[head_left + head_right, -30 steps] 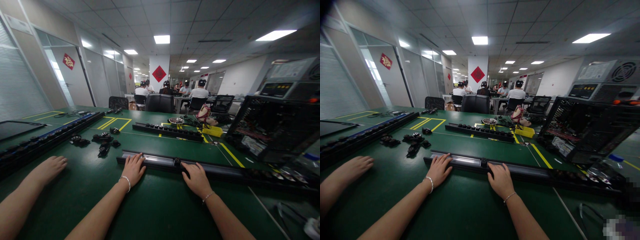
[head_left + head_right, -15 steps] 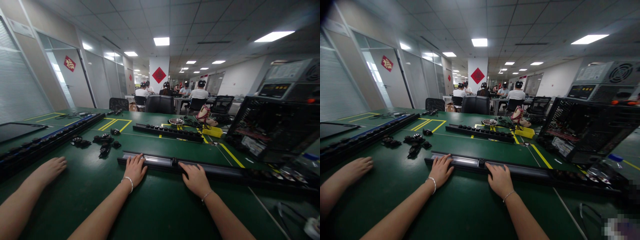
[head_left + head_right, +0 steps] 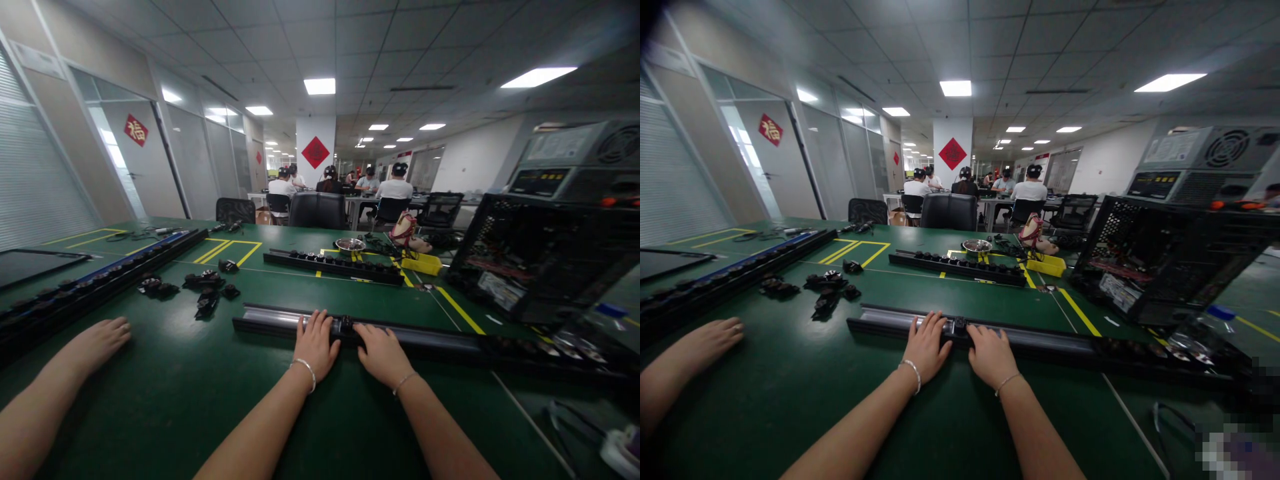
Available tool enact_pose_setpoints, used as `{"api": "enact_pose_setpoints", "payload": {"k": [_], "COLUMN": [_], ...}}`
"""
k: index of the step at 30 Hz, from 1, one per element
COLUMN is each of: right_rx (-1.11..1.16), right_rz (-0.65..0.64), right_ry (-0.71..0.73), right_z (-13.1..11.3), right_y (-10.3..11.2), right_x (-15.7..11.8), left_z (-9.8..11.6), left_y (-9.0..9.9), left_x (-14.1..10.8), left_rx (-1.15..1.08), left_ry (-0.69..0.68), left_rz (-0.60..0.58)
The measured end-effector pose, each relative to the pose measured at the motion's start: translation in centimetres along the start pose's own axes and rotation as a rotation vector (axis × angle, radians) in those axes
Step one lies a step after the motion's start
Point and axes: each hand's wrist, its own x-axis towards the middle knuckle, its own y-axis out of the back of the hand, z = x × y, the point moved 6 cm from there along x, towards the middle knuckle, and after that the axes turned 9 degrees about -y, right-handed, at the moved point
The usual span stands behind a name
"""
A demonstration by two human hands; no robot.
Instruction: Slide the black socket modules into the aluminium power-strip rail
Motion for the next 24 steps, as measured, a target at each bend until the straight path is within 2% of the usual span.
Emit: {"api": "enact_pose_setpoints", "payload": {"k": [4, 9, 24], "right_rx": [0.019, 0.047, 0.091], "right_rz": [0.159, 0.244, 0.218], "right_ry": [0.034, 0.042, 0.075], "right_z": [-0.8, -0.7, -2.1], "right_y": [-0.3, -0.2, -0.3], "right_x": [-0.5, -0.7, -0.9], "left_z": [1.0, 0.8, 1.3], "left_y": [0.0, 0.7, -0.1], "left_x": [0.0, -0.4, -0.2], "left_rx": [-0.076, -0.128, -0.04], "left_ry": [-0.038, -0.069, -0.072], "left_rz": [0.025, 0.025, -0.065]}}
